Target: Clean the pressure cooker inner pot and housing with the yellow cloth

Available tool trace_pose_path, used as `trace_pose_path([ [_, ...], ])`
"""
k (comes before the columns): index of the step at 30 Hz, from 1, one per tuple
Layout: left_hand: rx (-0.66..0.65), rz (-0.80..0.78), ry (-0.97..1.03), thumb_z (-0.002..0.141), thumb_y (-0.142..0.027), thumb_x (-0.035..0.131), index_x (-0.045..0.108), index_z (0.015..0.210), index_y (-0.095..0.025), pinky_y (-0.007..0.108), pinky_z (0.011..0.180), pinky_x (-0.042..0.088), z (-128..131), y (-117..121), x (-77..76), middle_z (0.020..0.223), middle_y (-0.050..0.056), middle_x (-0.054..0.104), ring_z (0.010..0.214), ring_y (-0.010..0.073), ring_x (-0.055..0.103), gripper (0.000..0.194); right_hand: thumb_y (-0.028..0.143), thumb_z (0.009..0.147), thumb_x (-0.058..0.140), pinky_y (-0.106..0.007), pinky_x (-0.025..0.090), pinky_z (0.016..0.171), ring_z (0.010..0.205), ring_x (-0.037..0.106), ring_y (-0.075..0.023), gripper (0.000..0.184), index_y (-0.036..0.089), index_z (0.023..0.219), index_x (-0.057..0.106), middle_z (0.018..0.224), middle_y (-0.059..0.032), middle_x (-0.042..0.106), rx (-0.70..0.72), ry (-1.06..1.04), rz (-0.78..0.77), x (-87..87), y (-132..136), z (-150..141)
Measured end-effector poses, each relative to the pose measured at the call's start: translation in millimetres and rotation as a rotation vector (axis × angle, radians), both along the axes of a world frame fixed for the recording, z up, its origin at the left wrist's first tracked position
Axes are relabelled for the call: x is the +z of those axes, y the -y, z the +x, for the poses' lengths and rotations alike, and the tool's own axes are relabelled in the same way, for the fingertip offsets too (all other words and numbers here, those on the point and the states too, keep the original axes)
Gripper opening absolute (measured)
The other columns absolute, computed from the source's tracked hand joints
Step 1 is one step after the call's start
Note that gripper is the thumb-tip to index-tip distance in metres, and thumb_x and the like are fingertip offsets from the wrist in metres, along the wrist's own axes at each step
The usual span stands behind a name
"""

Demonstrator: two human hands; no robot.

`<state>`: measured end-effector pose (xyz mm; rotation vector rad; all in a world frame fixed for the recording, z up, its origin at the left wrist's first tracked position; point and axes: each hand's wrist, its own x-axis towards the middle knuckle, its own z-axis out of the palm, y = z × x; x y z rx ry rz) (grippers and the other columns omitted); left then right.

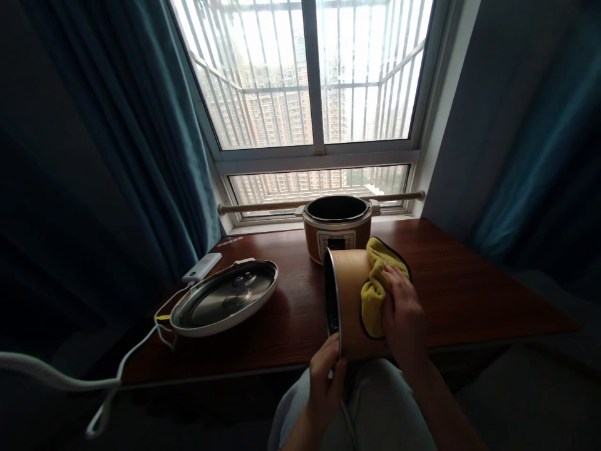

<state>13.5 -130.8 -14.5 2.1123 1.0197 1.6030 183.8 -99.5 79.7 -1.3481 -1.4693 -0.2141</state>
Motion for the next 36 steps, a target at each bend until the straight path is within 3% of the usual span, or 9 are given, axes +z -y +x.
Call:
trace_pose_path([
  [4, -0.047, -0.032, -0.154, 0.086, -0.02, 0.045, 0.061, 0.112, -0.021, 0.041, 0.094, 0.048, -5, 1, -2.0, 0.11, 0.008, 0.065, 0.11, 0.0223, 0.056, 0.03, 0.025, 0.089, 0.034, -0.041, 0.038, 0.098, 0.119, 0.046, -0.0207, 0.039, 0.02, 0.126, 0.045, 0.129, -0.0089, 0.051, 0.015, -0.153, -0.061, -9.8, 2, 10],
  [9, -0.052, 0.007, -0.326, 0.084, -0.017, 0.05, 0.055, 0.12, -0.021, 0.048, 0.099, 0.041, -16, -1, -1.3, 0.112, 0.009, 0.064, 0.118, 0.0245, 0.05, 0.036, 0.018, 0.086, 0.035, -0.042, 0.036, 0.099, 0.121, 0.044, -0.021, 0.042, 0.02, 0.127, 0.042, 0.132, -0.01, 0.047, 0.04, -0.152, -0.014, -22.5, 11, 7],
  [14, -0.107, -0.087, -0.507, 0.084, -0.024, 0.052, 0.052, 0.124, -0.022, 0.053, 0.101, 0.035, -28, 0, 19.6, 0.122, 0.011, 0.059, 0.123, 0.0276, 0.044, 0.04, 0.016, 0.085, 0.034, -0.046, 0.036, 0.099, 0.122, 0.042, -0.0227, 0.043, 0.019, 0.127, 0.041, 0.132, -0.0118, 0.046, 0.047, -0.135, 0.039, -30.7, 17, 5],
  [17, -0.122, -0.124, -0.436, 0.082, -0.029, 0.056, 0.046, 0.129, -0.019, 0.051, 0.102, 0.034, -27, 4, 40.6, 0.129, 0.013, 0.052, 0.125, 0.0278, 0.042, 0.049, 0.016, 0.085, 0.034, -0.048, 0.036, 0.099, 0.123, 0.041, -0.0233, 0.043, 0.019, 0.128, 0.04, 0.132, -0.0121, 0.045, 0.049, -0.123, 0.048, -33.6, 21, 5],
  [21, -0.101, -0.127, -0.311, 0.087, -0.022, 0.048, 0.051, 0.125, -0.02, 0.044, 0.103, 0.036, -18, 6, 55.7, 0.125, 0.011, 0.057, 0.12, 0.0237, 0.048, 0.038, 0.017, 0.087, 0.034, -0.047, 0.036, 0.099, 0.123, 0.041, -0.0228, 0.041, 0.019, 0.127, 0.041, 0.131, -0.0118, 0.046, 0.01, -0.095, 0.048, -33.9, 26, 5],
  [27, -0.057, -0.116, -0.241, 0.087, -0.019, 0.048, 0.059, 0.116, -0.019, 0.041, 0.101, 0.04, -12, 8, 49.4, 0.118, 0.009, 0.062, 0.114, 0.0221, 0.054, 0.031, 0.02, 0.089, 0.037, -0.048, 0.033, 0.102, 0.13, 0.031, -0.0253, 0.037, 0.018, 0.125, 0.043, 0.133, -0.0107, 0.047, -0.051, 0.055, 0.037, -20.9, 31, -16],
  [32, -0.118, -0.155, -0.219, 0.087, -0.018, 0.046, 0.06, 0.114, -0.019, 0.042, 0.1, 0.04, -13, 11, 54.1, 0.118, 0.01, 0.061, 0.111, 0.0232, 0.056, 0.03, 0.016, 0.087, 0.044, -0.043, 0.031, 0.104, 0.13, 0.033, -0.0234, 0.035, 0.019, 0.121, 0.049, 0.129, -0.0057, 0.052, 0.082, 0.269, 0.07, -7.1, 31, -44],
  [36, -0.128, -0.157, -0.238, 0.087, -0.017, 0.046, 0.059, 0.115, -0.02, 0.042, 0.101, 0.039, -14, 12, 51.6, 0.118, 0.009, 0.061, 0.112, 0.0226, 0.055, 0.031, 0.015, 0.087, 0.041, -0.041, 0.032, 0.104, 0.127, 0.038, -0.0216, 0.033, 0.022, 0.118, 0.052, 0.126, -0.0033, 0.056, 0.107, 0.286, 0.064, -2.7, 27, -38],
])
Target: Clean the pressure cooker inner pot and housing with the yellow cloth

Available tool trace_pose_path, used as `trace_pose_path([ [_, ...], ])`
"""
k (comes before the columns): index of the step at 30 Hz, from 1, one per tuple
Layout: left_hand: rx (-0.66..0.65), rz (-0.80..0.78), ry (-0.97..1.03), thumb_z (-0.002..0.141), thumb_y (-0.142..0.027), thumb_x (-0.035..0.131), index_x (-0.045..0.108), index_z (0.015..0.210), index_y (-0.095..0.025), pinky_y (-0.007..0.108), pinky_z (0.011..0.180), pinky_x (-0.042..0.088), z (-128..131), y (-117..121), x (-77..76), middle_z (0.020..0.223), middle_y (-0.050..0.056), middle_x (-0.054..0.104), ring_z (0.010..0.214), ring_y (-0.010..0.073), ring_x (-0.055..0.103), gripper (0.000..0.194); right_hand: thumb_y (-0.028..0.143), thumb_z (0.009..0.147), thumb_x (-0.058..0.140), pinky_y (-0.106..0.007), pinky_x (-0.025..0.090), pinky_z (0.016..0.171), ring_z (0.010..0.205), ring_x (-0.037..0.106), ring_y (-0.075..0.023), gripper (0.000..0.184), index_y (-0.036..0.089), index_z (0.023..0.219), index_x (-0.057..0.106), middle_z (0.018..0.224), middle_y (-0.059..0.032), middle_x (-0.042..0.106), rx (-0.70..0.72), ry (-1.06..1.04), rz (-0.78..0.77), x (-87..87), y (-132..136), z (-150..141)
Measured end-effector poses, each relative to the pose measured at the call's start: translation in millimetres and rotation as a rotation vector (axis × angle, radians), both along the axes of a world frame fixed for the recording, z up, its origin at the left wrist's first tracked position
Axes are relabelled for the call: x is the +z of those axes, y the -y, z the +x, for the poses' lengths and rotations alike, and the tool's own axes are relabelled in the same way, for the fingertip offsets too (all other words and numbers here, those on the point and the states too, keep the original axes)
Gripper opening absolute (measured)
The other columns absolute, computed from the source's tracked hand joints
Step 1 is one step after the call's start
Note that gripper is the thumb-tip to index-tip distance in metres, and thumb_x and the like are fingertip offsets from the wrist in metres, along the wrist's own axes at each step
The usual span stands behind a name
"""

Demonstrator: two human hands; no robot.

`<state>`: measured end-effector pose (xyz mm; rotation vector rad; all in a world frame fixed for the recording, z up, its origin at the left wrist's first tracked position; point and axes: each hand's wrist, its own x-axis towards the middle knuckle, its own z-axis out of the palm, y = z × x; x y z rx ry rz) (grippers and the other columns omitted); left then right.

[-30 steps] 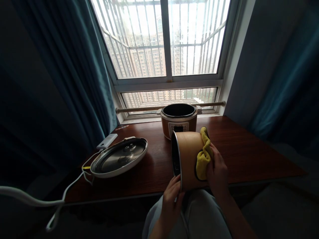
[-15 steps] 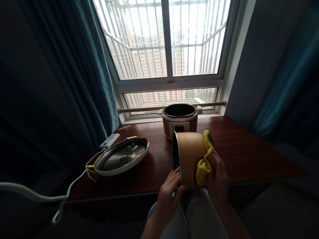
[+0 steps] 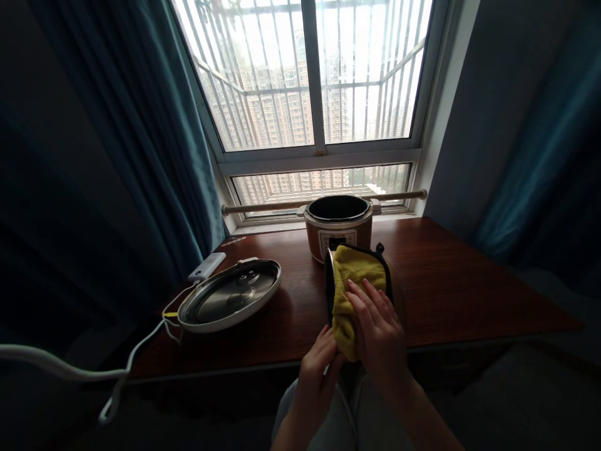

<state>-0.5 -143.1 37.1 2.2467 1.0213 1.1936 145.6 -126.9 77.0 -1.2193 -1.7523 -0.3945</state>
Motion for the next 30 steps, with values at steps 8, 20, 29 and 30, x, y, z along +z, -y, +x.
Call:
trace_pose_path([
  [8, -0.008, 0.196, -0.103, 0.085, -0.015, 0.05, 0.053, 0.122, -0.02, 0.047, 0.102, 0.037, -3, -6, -29.9, 0.115, 0.01, 0.063, 0.117, 0.0234, 0.051, 0.037, 0.017, 0.087, 0.032, -0.047, 0.033, 0.102, 0.129, 0.033, -0.0231, 0.041, 0.018, 0.127, 0.041, 0.132, -0.0089, 0.047, -0.115, -0.329, -0.058, -12.8, -11, 35],
  [20, 0.02, 0.172, -0.278, 0.085, -0.02, 0.05, 0.052, 0.121, -0.021, 0.05, 0.1, 0.038, -11, -3, -37.4, 0.115, 0.009, 0.063, 0.118, 0.0248, 0.05, 0.036, 0.02, 0.086, 0.031, -0.054, 0.032, 0.099, 0.13, 0.029, -0.0276, 0.042, 0.017, 0.128, 0.038, 0.134, -0.0129, 0.042, -0.029, -0.343, 0.029, -47.9, -1, 33],
  [29, 0.047, 0.135, -0.125, 0.086, -0.014, 0.047, 0.054, 0.118, -0.019, 0.045, 0.103, 0.037, -3, 0, -23.0, 0.115, 0.007, 0.063, 0.116, 0.0209, 0.052, 0.033, 0.017, 0.088, 0.033, -0.052, 0.032, 0.101, 0.131, 0.029, -0.0277, 0.037, 0.014, 0.124, 0.043, 0.132, -0.0133, 0.046, -0.08, -0.279, 0.026, -29.5, 2, 22],
  [30, 0.042, 0.14, -0.124, 0.086, -0.014, 0.047, 0.054, 0.118, -0.019, 0.045, 0.103, 0.037, -3, 1, -23.9, 0.115, 0.007, 0.063, 0.116, 0.021, 0.052, 0.033, 0.016, 0.088, 0.034, -0.051, 0.033, 0.101, 0.131, 0.029, -0.0271, 0.036, 0.014, 0.123, 0.044, 0.132, -0.0123, 0.047, -0.074, -0.253, 0.018, -23.3, 1, 17],
])
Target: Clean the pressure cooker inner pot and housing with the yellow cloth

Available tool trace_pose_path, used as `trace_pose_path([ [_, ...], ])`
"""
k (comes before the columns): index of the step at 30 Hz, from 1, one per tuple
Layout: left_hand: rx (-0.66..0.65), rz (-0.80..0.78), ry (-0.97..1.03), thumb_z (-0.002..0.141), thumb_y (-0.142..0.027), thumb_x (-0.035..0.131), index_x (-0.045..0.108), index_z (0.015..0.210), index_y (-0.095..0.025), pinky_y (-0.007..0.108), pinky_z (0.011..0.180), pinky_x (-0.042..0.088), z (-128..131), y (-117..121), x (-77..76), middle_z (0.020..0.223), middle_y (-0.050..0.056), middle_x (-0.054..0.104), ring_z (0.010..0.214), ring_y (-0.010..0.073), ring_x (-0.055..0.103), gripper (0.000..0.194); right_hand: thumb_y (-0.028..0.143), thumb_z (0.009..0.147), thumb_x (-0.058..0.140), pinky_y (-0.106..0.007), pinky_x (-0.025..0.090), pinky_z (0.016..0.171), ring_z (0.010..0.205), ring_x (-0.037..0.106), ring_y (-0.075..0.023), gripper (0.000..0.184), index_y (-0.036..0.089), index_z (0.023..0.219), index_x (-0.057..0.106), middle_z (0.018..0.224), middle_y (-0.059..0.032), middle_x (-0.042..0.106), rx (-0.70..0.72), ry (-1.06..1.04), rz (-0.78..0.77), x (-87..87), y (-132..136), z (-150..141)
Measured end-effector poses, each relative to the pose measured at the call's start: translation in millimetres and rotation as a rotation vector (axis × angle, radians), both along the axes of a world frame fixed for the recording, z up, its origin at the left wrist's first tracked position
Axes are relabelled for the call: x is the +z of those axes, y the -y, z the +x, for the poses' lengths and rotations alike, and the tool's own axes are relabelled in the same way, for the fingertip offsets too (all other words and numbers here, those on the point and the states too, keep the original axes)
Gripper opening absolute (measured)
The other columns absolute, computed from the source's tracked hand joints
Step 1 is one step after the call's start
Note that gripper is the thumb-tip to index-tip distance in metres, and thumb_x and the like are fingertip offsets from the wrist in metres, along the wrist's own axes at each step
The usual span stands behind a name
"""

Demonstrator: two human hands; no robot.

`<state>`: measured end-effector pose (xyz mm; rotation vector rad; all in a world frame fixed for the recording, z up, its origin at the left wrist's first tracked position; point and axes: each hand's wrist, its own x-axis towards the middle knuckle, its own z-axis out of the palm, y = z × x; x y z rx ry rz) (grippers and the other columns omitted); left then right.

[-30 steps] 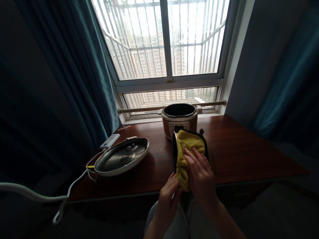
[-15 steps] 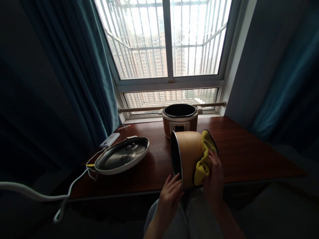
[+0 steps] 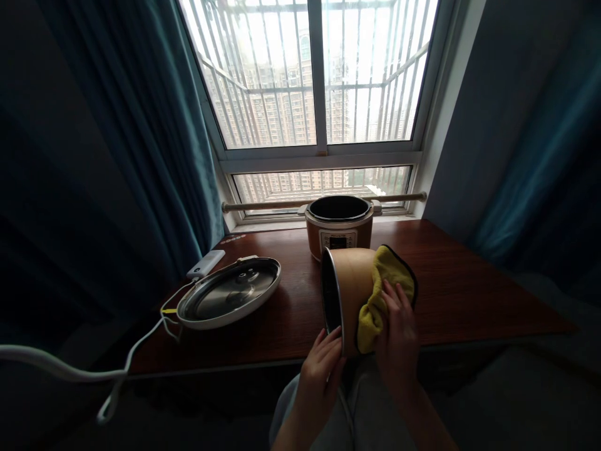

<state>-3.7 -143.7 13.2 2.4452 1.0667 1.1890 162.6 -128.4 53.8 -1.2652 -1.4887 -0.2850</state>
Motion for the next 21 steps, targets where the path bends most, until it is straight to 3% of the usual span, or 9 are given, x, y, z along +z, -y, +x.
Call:
trace_pose_path([
  [4, -0.024, 0.021, -0.027, 0.086, -0.012, 0.046, 0.054, 0.116, -0.017, 0.046, 0.103, 0.036, -1, 2, -2.0, 0.115, 0.009, 0.062, 0.118, 0.0221, 0.05, 0.032, 0.012, 0.088, 0.038, -0.045, 0.032, 0.103, 0.129, 0.035, -0.0239, 0.035, 0.017, 0.121, 0.047, 0.128, -0.0067, 0.053, 0.085, 0.2, 0.004, 23.9, -4, -18],
  [7, -0.009, 0.038, -0.046, 0.086, -0.011, 0.045, 0.052, 0.117, -0.017, 0.047, 0.102, 0.037, -4, 3, -3.3, 0.116, 0.009, 0.062, 0.118, 0.0218, 0.05, 0.032, 0.012, 0.088, 0.038, -0.042, 0.032, 0.104, 0.127, 0.037, -0.0221, 0.037, 0.019, 0.123, 0.047, 0.127, -0.0037, 0.054, 0.127, 0.285, -0.008, 29.4, -7, -18],
  [12, -0.006, 0.077, -0.077, 0.086, -0.012, 0.045, 0.048, 0.12, -0.019, 0.048, 0.101, 0.038, -10, 3, -11.0, 0.114, 0.01, 0.063, 0.118, 0.0212, 0.05, 0.035, 0.014, 0.086, 0.033, -0.047, 0.031, 0.103, 0.129, 0.033, -0.0246, 0.042, 0.017, 0.126, 0.045, 0.131, -0.0075, 0.05, 0.052, 0.057, -0.05, 16.0, -13, 12],
  [15, -0.016, 0.104, -0.092, 0.086, -0.012, 0.046, 0.048, 0.12, -0.019, 0.049, 0.102, 0.037, -10, 4, -16.4, 0.114, 0.01, 0.063, 0.119, 0.0213, 0.05, 0.034, 0.014, 0.084, 0.032, -0.046, 0.035, 0.1, 0.124, 0.039, -0.0241, 0.045, 0.016, 0.127, 0.042, 0.131, -0.0099, 0.048, 0.059, -0.108, -0.08, 6.7, -15, 29],
  [21, -0.02, 0.197, -0.11, 0.085, -0.01, 0.047, 0.046, 0.122, -0.016, 0.05, 0.102, 0.036, -11, 3, -22.5, 0.113, 0.01, 0.063, 0.12, 0.0222, 0.048, 0.037, 0.021, 0.084, 0.034, -0.048, 0.035, 0.098, 0.121, 0.042, -0.026, 0.047, 0.018, 0.13, 0.04, 0.133, -0.0121, 0.045, 0.094, -0.122, -0.041, -7.6, -11, 36],
])
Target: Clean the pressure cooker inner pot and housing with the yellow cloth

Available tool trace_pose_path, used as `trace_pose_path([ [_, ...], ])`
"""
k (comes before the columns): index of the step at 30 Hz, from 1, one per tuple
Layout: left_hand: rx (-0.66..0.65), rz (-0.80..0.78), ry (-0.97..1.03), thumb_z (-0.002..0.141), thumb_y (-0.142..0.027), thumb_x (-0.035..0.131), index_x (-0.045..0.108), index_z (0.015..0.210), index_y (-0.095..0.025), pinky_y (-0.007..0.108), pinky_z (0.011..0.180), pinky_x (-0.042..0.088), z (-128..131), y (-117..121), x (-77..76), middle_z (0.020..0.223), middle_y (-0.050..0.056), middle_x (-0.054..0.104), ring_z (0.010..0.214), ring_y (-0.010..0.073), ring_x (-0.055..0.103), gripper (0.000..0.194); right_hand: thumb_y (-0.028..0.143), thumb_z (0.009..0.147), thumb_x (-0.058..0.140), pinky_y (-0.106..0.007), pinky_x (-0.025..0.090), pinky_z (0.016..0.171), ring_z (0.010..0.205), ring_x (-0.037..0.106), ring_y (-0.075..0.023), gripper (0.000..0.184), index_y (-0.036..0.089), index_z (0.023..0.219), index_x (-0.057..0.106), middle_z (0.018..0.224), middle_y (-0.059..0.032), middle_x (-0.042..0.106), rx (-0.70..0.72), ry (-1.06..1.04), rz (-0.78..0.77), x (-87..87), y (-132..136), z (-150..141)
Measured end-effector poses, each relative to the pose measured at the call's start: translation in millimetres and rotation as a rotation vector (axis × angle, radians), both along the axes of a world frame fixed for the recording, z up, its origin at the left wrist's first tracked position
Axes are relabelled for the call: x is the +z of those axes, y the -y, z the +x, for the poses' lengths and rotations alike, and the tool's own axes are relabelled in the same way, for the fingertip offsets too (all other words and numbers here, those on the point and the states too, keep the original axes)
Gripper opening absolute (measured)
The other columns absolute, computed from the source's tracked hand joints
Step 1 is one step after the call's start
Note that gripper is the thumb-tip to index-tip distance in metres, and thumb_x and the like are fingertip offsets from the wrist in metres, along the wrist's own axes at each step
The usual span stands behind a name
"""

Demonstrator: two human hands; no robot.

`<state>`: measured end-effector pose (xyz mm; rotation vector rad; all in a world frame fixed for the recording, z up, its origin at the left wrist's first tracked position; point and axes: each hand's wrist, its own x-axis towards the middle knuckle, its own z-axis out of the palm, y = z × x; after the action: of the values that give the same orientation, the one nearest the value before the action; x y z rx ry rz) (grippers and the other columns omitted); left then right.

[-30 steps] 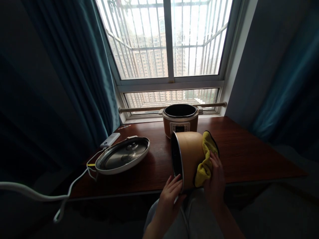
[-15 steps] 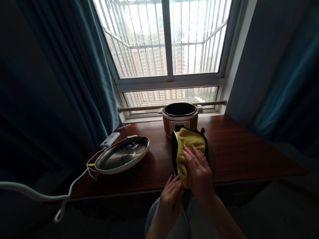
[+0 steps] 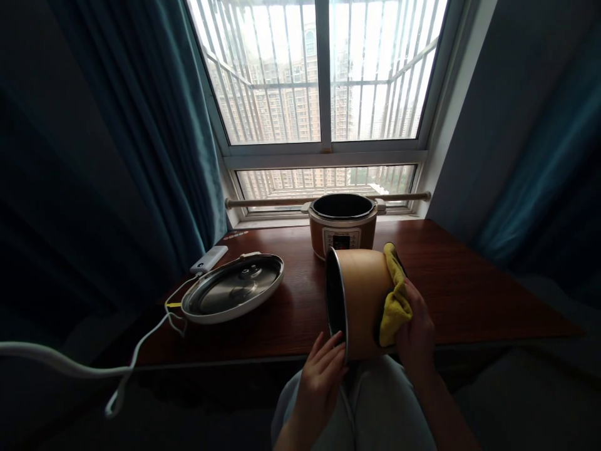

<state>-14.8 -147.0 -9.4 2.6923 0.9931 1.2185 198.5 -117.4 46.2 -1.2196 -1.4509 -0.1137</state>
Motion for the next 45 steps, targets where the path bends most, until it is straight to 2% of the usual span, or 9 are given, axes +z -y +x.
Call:
trace_pose_path([
  [5, 0.006, -0.005, 0.004, 0.085, -0.012, 0.048, 0.046, 0.123, -0.017, 0.05, 0.102, 0.036, 5, -2, 1.7, 0.113, 0.009, 0.063, 0.119, 0.0223, 0.049, 0.038, 0.021, 0.084, 0.034, -0.047, 0.036, 0.097, 0.12, 0.043, -0.0257, 0.047, 0.019, 0.132, 0.039, 0.131, -0.0111, 0.047, 0.024, -0.015, 0.026, -3.0, -8, 4],
  [12, 0.055, 0.007, 0.095, 0.084, -0.01, 0.047, 0.051, 0.115, -0.017, 0.048, 0.101, 0.037, 17, -18, 12.5, 0.109, 0.009, 0.065, 0.118, 0.0222, 0.05, 0.031, 0.016, 0.084, 0.034, -0.045, 0.038, 0.096, 0.116, 0.047, -0.0237, 0.044, 0.016, 0.126, 0.047, 0.124, -0.0117, 0.053, 0.079, -0.05, -0.056, 18.3, -38, 5],
  [16, 0.075, 0.041, 0.112, 0.084, -0.01, 0.046, 0.052, 0.114, -0.016, 0.047, 0.102, 0.037, 15, -24, 13.2, 0.108, 0.009, 0.065, 0.118, 0.0226, 0.05, 0.031, 0.018, 0.085, 0.035, -0.046, 0.039, 0.095, 0.113, 0.049, -0.0245, 0.043, 0.016, 0.126, 0.048, 0.121, -0.0124, 0.055, 0.062, -0.049, -0.064, 22.3, -45, 2],
  [25, 0.086, 0.059, 0.099, 0.083, -0.011, 0.047, 0.051, 0.118, -0.018, 0.048, 0.103, 0.036, 6, -16, -11.4, 0.109, 0.009, 0.065, 0.116, 0.0226, 0.052, 0.036, 0.017, 0.086, 0.033, -0.051, 0.034, 0.1, 0.127, 0.035, -0.0264, 0.046, 0.018, 0.132, 0.038, 0.133, -0.0105, 0.045, 0.005, 0.087, 0.039, 6.0, -15, -5],
  [29, 0.1, 0.072, 0.105, 0.082, -0.01, 0.049, 0.052, 0.117, -0.018, 0.047, 0.103, 0.036, 4, -15, -19.8, 0.108, 0.007, 0.066, 0.116, 0.022, 0.052, 0.036, 0.014, 0.087, 0.036, -0.05, 0.032, 0.102, 0.132, 0.029, -0.0255, 0.043, 0.018, 0.13, 0.041, 0.132, -0.0085, 0.048, -0.051, 0.223, 0.052, 13.6, -4, -27],
  [35, 0.111, 0.085, 0.074, 0.083, -0.013, 0.049, 0.054, 0.113, -0.019, 0.047, 0.103, 0.037, 6, -15, -20.6, 0.106, 0.006, 0.067, 0.113, 0.0213, 0.054, 0.031, 0.013, 0.086, 0.043, -0.043, 0.031, 0.105, 0.13, 0.034, -0.0228, 0.039, 0.021, 0.124, 0.048, 0.128, -0.0037, 0.054, 0.059, 0.442, 0.083, 24.2, -1, -51],
  [37, 0.113, 0.076, 0.061, 0.084, -0.013, 0.048, 0.054, 0.113, -0.018, 0.047, 0.103, 0.036, 5, -15, -18.9, 0.108, 0.006, 0.066, 0.115, 0.0211, 0.053, 0.031, 0.013, 0.086, 0.041, -0.044, 0.03, 0.105, 0.13, 0.033, -0.0225, 0.039, 0.021, 0.124, 0.048, 0.128, -0.0031, 0.054, 0.048, 0.403, 0.059, 21.7, -4, -44],
  [40, 0.109, 0.066, 0.031, 0.084, -0.013, 0.048, 0.053, 0.115, -0.018, 0.047, 0.103, 0.035, 5, -16, -16.4, 0.109, 0.008, 0.066, 0.117, 0.0214, 0.051, 0.032, 0.013, 0.086, 0.035, -0.048, 0.029, 0.104, 0.131, 0.03, -0.0242, 0.042, 0.018, 0.127, 0.045, 0.133, -0.0063, 0.048, -0.022, 0.193, 0.019, 13.8, -11, -25],
  [45, 0.118, 0.073, 0.041, 0.086, -0.014, 0.045, 0.054, 0.117, -0.019, 0.049, 0.103, 0.034, 6, -17, -16.9, 0.109, 0.008, 0.066, 0.117, 0.0231, 0.051, 0.032, 0.018, 0.086, 0.033, -0.049, 0.035, 0.099, 0.124, 0.04, -0.0246, 0.045, 0.017, 0.13, 0.04, 0.135, -0.0099, 0.044, 0.002, -0.096, -0.03, 2.4, -16, -6],
])
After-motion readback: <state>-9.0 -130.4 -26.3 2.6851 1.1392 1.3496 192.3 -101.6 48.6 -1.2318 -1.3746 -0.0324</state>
